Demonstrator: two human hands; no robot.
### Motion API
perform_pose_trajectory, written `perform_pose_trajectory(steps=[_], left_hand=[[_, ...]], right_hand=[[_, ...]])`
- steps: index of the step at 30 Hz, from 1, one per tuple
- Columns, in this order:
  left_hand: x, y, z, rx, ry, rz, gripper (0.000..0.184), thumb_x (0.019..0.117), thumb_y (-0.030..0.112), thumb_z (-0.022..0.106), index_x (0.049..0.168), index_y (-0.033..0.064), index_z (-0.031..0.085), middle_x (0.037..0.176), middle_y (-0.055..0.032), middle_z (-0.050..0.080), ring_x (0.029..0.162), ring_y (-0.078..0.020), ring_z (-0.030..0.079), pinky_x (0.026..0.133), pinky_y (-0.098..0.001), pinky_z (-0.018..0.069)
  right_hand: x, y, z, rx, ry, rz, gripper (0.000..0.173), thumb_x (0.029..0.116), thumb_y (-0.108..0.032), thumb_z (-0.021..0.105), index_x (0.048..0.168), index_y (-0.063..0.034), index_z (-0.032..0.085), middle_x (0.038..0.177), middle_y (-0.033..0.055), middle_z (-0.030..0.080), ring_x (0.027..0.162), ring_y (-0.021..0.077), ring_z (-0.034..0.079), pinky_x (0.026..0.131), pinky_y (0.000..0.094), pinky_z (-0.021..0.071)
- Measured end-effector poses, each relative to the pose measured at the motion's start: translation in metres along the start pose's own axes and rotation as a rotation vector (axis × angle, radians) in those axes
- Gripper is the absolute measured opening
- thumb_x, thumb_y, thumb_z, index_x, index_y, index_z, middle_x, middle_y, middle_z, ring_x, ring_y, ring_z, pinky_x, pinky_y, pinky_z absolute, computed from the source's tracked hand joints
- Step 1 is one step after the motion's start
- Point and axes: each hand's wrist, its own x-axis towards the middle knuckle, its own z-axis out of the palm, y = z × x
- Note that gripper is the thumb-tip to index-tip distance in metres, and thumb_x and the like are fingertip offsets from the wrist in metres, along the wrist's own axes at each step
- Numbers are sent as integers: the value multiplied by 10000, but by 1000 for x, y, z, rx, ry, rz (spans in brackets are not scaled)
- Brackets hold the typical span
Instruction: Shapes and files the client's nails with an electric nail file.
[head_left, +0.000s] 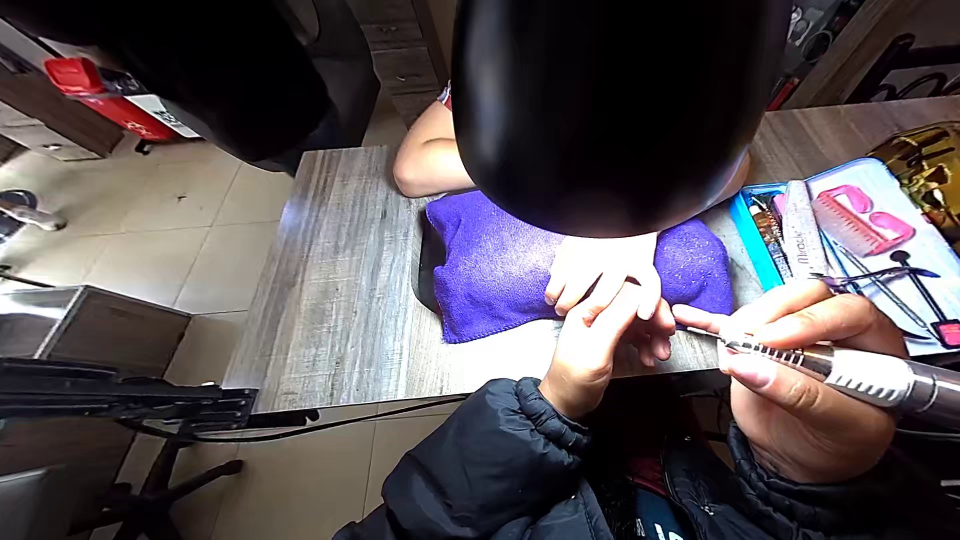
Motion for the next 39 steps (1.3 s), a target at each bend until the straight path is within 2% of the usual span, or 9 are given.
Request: perform_pose_trajectory(steps=[2, 4, 8, 14, 22, 28, 33, 36, 39], left_hand=[[-6, -5, 6, -58, 28, -36, 326, 1091, 161, 417, 859, 85, 633, 734, -17, 612, 611, -65, 590, 574, -184, 509], [-7, -7, 6, -126, 9, -76, 278, 1085, 171, 473, 854, 104, 613, 683, 20, 549, 580, -40, 534, 556, -163, 467], [-10, -8, 6, -201, -4, -130, 254, 1076, 174, 503, 865, 105, 626, 657, 38, 534, 549, -19, 500, 526, -148, 426], [-12, -9, 7, -156, 51, -108, 235, 1068, 131, 513, 894, 76, 662, 676, 20, 573, 559, -21, 536, 534, -142, 462], [-13, -10, 10, -114, 94, -89, 225, 1053, 82, 514, 880, 68, 658, 677, 22, 568, 548, -15, 527, 526, -135, 459], [-13, -9, 9, -111, 97, -89, 220, 1056, 87, 515, 894, 62, 663, 679, 15, 578, 546, -13, 531, 526, -133, 463], [-14, -9, 8, -117, 86, -96, 211, 1055, 96, 522, 893, 69, 655, 688, 14, 584, 557, -22, 549, 529, -137, 473], [-14, -9, 7, -127, 79, -91, 212, 1056, 92, 520, 898, 64, 659, 693, 10, 591, 557, -21, 550, 527, -138, 473], [-13, -9, 7, -128, 72, -75, 208, 1054, 88, 529, 912, 57, 678, 709, 8, 614, 572, -17, 570, 542, -136, 490]], right_hand=[[-6, 0, -1, -7, -2, 10, 194, 802, -33, 789, 958, -111, 702, 940, -12, 651, 881, 150, 698, 920, 453, 633], [-6, 1, -2, -30, -11, -2, 207, 797, -17, 778, 962, -110, 696, 952, -10, 647, 891, 152, 698, 927, 461, 632], [-5, 4, -3, -82, -42, -16, 222, 784, 6, 766, 958, -102, 682, 974, -4, 645, 928, 153, 698, 958, 448, 623], [-4, 5, -1, -183, -68, -68, 226, 774, 6, 763, 963, -93, 687, 967, -11, 640, 922, 114, 681, 898, 314, 622], [-4, 5, -2, -267, -101, -79, 211, 770, -11, 792, 949, -76, 701, 960, -8, 631, 932, 124, 682, 928, 354, 627], [-4, 5, -1, -282, -90, -78, 212, 768, -6, 787, 948, -81, 705, 948, -12, 630, 920, 112, 676, 915, 329, 621], [-4, 8, 1, -232, -59, -87, 219, 777, 20, 764, 952, -79, 677, 964, 11, 647, 931, 148, 699, 915, 375, 635], [-5, 7, 1, -256, -66, -94, 208, 779, -1, 772, 953, -83, 694, 963, -1, 638, 933, 132, 688, 909, 346, 631], [-5, 6, 1, -317, -85, -112, 192, 790, -37, 784, 957, -85, 701, 965, -19, 629, 949, 93, 668, 892, 264, 608]])
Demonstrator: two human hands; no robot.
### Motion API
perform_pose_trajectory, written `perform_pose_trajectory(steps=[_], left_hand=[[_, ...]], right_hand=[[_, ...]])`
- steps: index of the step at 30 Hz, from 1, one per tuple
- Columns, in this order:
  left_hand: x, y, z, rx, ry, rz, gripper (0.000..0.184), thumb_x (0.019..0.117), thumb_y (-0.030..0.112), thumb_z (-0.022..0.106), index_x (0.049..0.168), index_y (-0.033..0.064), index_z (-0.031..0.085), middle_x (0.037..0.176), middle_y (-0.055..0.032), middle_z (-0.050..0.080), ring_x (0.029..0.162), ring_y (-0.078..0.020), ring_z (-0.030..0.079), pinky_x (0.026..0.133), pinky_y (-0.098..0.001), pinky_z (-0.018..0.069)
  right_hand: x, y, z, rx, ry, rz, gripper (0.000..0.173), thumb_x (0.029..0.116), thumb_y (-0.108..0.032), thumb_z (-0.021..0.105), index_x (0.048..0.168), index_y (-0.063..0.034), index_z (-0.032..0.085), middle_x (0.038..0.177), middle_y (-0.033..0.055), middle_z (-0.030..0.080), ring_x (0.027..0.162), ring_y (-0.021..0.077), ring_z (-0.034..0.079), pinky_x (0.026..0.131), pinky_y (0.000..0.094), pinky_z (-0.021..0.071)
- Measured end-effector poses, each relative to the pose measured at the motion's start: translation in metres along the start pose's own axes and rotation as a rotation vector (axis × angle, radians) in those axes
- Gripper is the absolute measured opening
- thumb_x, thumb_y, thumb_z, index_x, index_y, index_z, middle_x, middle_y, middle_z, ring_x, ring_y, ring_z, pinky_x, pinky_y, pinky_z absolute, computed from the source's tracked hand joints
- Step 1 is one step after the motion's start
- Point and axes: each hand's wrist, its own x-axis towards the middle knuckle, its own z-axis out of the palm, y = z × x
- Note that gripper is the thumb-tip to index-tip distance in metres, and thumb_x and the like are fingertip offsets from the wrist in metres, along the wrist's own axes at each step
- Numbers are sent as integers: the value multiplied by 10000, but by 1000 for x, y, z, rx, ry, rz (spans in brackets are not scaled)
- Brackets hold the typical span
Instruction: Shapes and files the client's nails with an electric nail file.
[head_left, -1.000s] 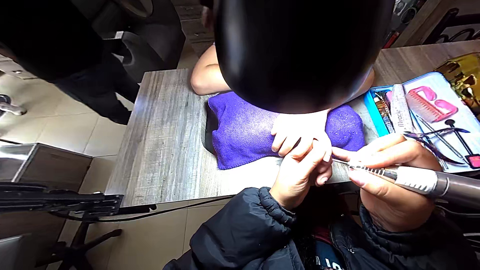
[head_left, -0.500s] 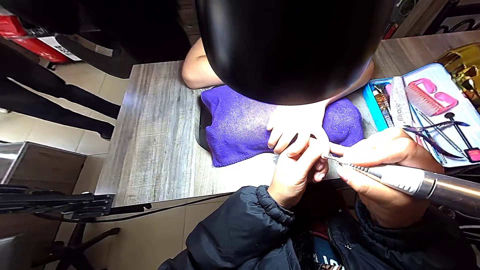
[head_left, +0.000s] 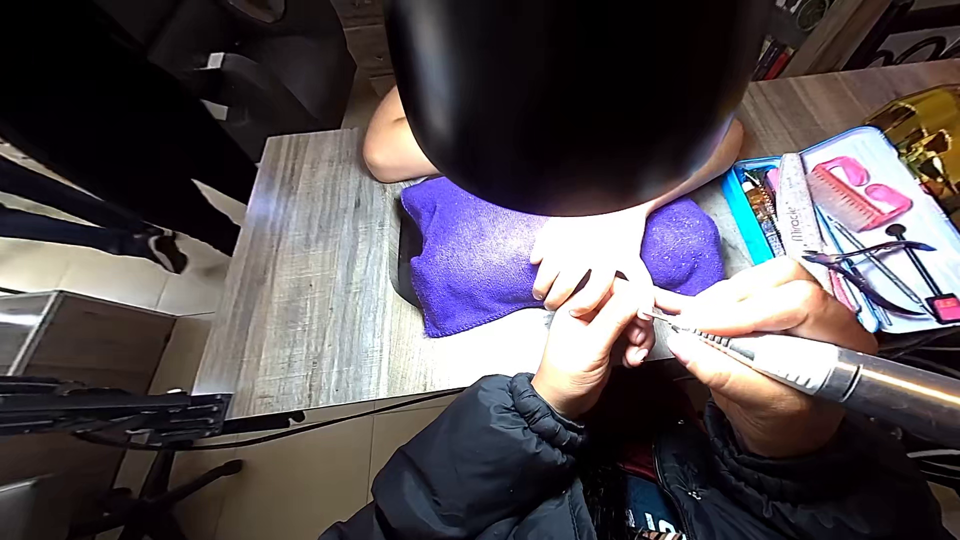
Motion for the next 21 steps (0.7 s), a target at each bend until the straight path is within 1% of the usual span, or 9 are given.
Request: perform_pose_trajectory(steps=[2, 5, 8, 9, 12, 13, 16, 21], left_hand=[[0, 0, 0, -7, -1, -1, 210, 1055, 95, 534, 908, 57, 679, 709, 6, 618, 578, -21, 575, 551, -141, 494], [0, 0, 0, -29, 5, -6, 207, 1057, 94, 530, 910, 50, 668, 709, -3, 615, 576, -29, 579, 551, -146, 500], [0, 0, -1, -52, 0, -18, 213, 1059, 98, 523, 911, 47, 667, 708, -7, 609, 575, -37, 578, 549, -152, 500], [0, 0, -1, -59, -9, -19, 214, 1061, 103, 522, 911, 51, 666, 710, -5, 607, 579, -37, 578, 551, -153, 497], [0, 1, -2, -69, -28, -9, 215, 1063, 113, 528, 923, 54, 680, 722, -1, 622, 599, -33, 594, 564, -149, 504], [0, 1, -2, -75, -27, -8, 210, 1062, 113, 534, 926, 53, 682, 722, -1, 625, 602, -33, 601, 567, -150, 510], [0, 1, -3, -86, -30, -22, 206, 1062, 112, 532, 939, 48, 684, 732, -7, 628, 605, -39, 605, 567, -154, 517], [1, 2, -4, -121, -52, -48, 230, 1069, 130, 515, 913, 60, 669, 728, -3, 613, 593, -39, 577, 557, -155, 492]], right_hand=[[0, 1, 1, 11, 13, -3, 190, 790, -27, 788, 958, -72, 711, 964, -10, 634, 943, 101, 672, 878, 261, 609], [0, 1, 3, 56, 44, 10, 204, 779, 7, 772, 953, -68, 699, 963, 4, 641, 927, 120, 688, 883, 297, 628], [0, 2, 4, 83, 55, 13, 213, 785, 15, 766, 959, -76, 684, 969, 4, 628, 939, 128, 690, 919, 348, 634], [-1, 1, 4, 72, 50, 6, 206, 789, 6, 768, 960, -78, 688, 971, 0, 623, 943, 123, 686, 922, 342, 632], [-1, 1, 4, 2, 33, -30, 165, 804, -42, 773, 948, -82, 704, 962, -15, 632, 947, 85, 659, 865, 233, 591], [-1, 1, 5, -10, 34, -38, 157, 803, -38, 774, 938, -74, 703, 958, -10, 632, 948, 86, 659, 859, 220, 587], [0, 1, 7, 0, 49, -33, 168, 796, -12, 778, 936, -62, 701, 963, -2, 636, 941, 92, 669, 865, 237, 603], [-1, 2, 8, 42, 69, -15, 195, 796, 6, 770, 957, -72, 691, 973, 1, 637, 950, 113, 682, 896, 283, 620]])
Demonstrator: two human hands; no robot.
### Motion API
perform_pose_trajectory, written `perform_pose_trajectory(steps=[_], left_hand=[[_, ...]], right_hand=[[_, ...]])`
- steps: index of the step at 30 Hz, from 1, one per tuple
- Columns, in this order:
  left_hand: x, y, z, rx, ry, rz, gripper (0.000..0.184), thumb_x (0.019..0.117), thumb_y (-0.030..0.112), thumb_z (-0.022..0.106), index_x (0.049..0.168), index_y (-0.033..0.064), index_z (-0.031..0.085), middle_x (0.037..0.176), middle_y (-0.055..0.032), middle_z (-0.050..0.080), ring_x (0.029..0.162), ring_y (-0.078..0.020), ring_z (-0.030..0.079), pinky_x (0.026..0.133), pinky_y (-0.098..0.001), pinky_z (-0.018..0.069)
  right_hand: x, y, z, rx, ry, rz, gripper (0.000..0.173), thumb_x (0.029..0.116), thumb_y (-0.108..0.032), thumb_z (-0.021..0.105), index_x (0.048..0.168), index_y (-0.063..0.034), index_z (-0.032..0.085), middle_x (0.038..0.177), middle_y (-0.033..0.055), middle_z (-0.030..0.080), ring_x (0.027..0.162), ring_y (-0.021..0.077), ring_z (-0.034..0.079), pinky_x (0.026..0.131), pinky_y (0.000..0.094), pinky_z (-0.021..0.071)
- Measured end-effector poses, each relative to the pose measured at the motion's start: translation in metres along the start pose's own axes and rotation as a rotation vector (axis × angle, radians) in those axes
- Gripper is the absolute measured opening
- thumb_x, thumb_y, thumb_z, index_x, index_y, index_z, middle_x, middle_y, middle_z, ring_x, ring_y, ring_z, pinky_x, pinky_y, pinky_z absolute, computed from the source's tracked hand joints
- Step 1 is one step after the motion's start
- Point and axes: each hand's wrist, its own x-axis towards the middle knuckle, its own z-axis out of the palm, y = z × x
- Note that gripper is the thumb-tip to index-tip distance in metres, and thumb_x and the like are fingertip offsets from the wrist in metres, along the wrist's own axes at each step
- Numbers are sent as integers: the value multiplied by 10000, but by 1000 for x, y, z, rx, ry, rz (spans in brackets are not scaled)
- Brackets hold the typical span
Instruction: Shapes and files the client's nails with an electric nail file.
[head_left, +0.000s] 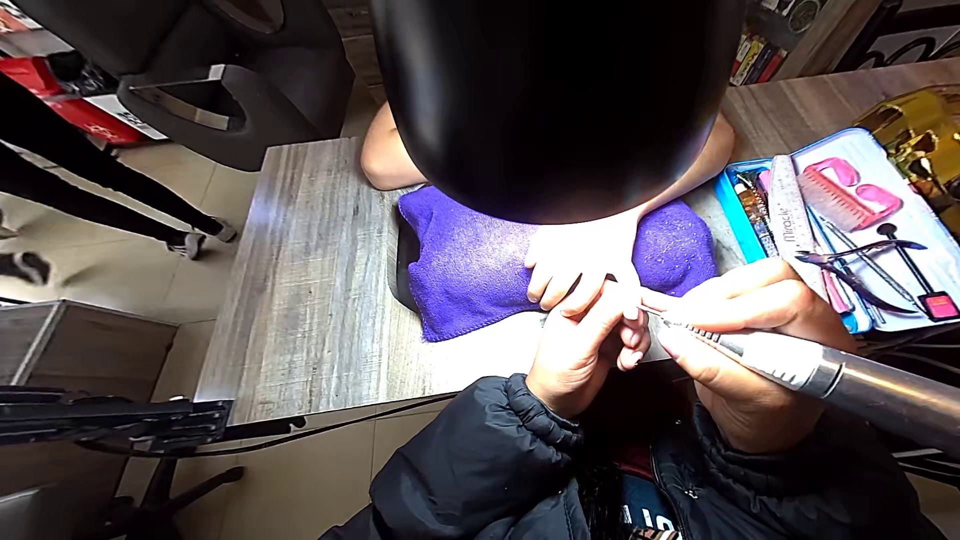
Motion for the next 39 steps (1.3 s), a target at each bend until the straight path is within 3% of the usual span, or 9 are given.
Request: perform_pose_trajectory(steps=[8, 13, 16, 20, 29, 39], left_hand=[[0, 2, -2, -84, -33, -54, 243, 1076, 141, 505, 957, 44, 693, 761, -12, 654, 612, -36, 606, 571, -154, 505], [0, 1, -3, -78, -47, -35, 264, 1080, 145, 495, 926, 52, 689, 741, -6, 651, 611, -36, 604, 571, -158, 500], [0, 2, -3, -84, -52, -43, 261, 1080, 144, 495, 947, 46, 697, 762, -4, 655, 621, -34, 606, 575, -156, 505], [0, 1, -3, -89, -50, -43, 256, 1078, 142, 500, 933, 50, 690, 749, -6, 653, 617, -39, 609, 578, -161, 507], [0, 1, -2, -89, -55, -31, 237, 1069, 144, 527, 920, 62, 691, 749, -8, 654, 618, -44, 612, 583, -160, 506], [0, 2, -4, -97, -71, -57, 253, 1079, 136, 497, 968, 36, 700, 775, -23, 679, 628, -35, 625, 580, -151, 510]], right_hand=[[-3, 2, 1, 11, 3, -9, 186, 791, 2, 768, 939, -76, 688, 965, -4, 624, 938, 103, 672, 896, 276, 613], [-5, 1, 1, 24, -17, -19, 189, 789, -2, 769, 941, -81, 688, 973, 2, 620, 948, 127, 676, 923, 348, 626], [-4, 1, 1, 24, 1, -10, 176, 805, -10, 771, 948, -86, 701, 970, -9, 627, 938, 110, 669, 879, 288, 617], [-6, 2, 1, 28, 1, -19, 182, 796, -8, 762, 942, -86, 686, 965, -4, 621, 931, 118, 672, 894, 325, 628], [-6, 2, 4, -30, 21, -46, 171, 818, -25, 785, 964, -75, 713, 998, 0, 631, 980, 104, 668, 884, 251, 607], [-9, 4, 2, -24, 18, -68, 174, 811, -16, 772, 955, -79, 698, 1000, 3, 613, 975, 116, 665, 907, 294, 618]])
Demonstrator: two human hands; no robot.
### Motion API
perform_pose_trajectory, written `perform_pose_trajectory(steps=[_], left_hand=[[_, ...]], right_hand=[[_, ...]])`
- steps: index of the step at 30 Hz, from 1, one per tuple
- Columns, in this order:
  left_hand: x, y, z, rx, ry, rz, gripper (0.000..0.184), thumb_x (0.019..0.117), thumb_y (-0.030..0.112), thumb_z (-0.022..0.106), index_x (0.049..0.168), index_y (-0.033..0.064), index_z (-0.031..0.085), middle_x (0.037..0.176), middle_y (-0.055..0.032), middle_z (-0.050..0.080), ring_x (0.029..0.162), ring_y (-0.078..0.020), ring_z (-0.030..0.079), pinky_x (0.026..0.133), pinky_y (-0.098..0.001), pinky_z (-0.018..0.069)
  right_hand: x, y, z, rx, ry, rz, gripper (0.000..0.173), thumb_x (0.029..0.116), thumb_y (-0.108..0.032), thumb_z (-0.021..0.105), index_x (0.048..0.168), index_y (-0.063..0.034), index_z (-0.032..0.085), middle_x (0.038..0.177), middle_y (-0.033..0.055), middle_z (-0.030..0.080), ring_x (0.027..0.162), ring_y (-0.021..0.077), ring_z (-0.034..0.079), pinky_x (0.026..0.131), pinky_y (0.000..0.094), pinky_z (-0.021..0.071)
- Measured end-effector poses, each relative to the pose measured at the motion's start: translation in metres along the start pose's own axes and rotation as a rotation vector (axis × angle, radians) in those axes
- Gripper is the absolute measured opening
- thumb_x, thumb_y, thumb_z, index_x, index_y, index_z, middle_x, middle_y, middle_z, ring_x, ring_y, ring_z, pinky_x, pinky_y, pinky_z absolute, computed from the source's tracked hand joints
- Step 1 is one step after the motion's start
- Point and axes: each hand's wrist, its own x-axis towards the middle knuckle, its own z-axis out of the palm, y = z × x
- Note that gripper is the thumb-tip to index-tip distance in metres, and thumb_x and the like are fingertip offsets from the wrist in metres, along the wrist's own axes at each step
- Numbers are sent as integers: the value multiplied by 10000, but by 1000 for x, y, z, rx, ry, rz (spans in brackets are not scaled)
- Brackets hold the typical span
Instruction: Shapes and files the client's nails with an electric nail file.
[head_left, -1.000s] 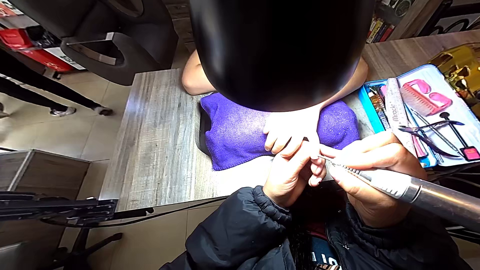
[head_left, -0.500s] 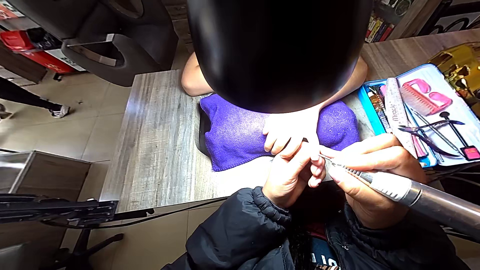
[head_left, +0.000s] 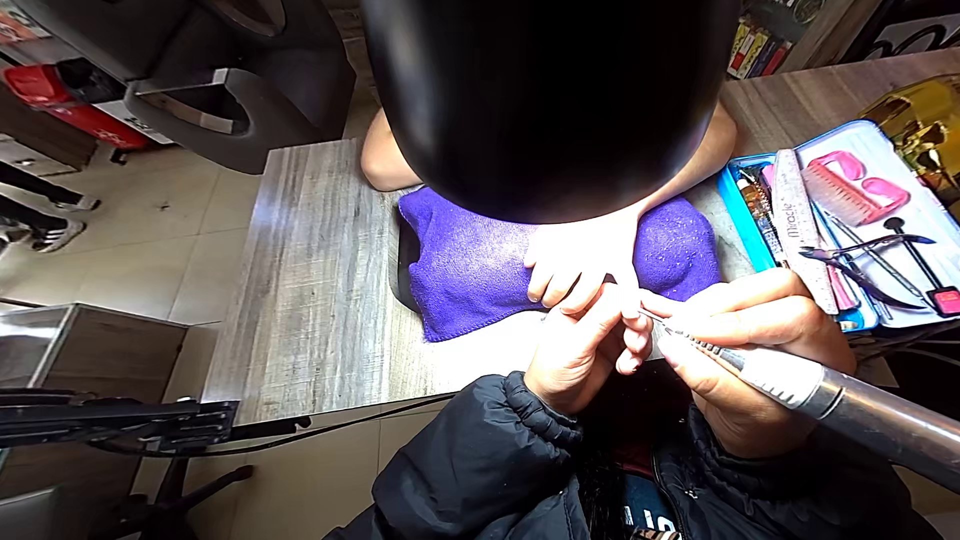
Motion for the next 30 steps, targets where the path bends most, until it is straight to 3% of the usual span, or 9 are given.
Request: perform_pose_trajectory(steps=[5, 8, 12, 18, 30], left_hand=[[0, 0, 0, 5, -11, -2, 254, 1078, 157, 510, 937, 51, 693, 762, -15, 667, 629, -39, 617, 584, -159, 502], [0, 0, -1, -2, -11, -13, 257, 1079, 149, 502, 954, 47, 702, 778, -19, 678, 638, -37, 626, 587, -156, 511], [0, 0, -1, 14, -13, -6, 250, 1079, 155, 507, 942, 55, 691, 772, -17, 671, 638, -40, 622, 586, -157, 506], [0, -1, -1, 28, 6, 10, 198, 1066, 150, 541, 967, 58, 686, 817, -33, 675, 654, -49, 629, 583, -153, 507], [-1, 0, -1, 8, 9, -31, 233, 1075, 149, 515, 947, 54, 684, 805, -30, 675, 646, -47, 628, 590, -159, 516]], right_hand=[[-2, -1, -1, 35, -9, 9, 181, 796, -1, 760, 933, -84, 675, 990, 2, 600, 957, 127, 672, 941, 373, 630], [-2, -1, -1, 24, 6, 7, 173, 809, -16, 764, 949, -90, 693, 1000, -8, 606, 971, 112, 662, 915, 317, 620], [-2, -2, -1, 57, 8, 23, 187, 802, -7, 764, 954, -89, 690, 991, -6, 605, 954, 117, 668, 920, 343, 629], [1, -1, -1, 7, 13, 14, 167, 820, -39, 780, 966, -81, 709, 1006, -10, 633, 988, 100, 665, 903, 260, 602], [1, 0, 0, 55, 35, 32, 192, 810, -6, 770, 964, -97, 699, 996, -14, 629, 957, 94, 662, 871, 254, 603]])
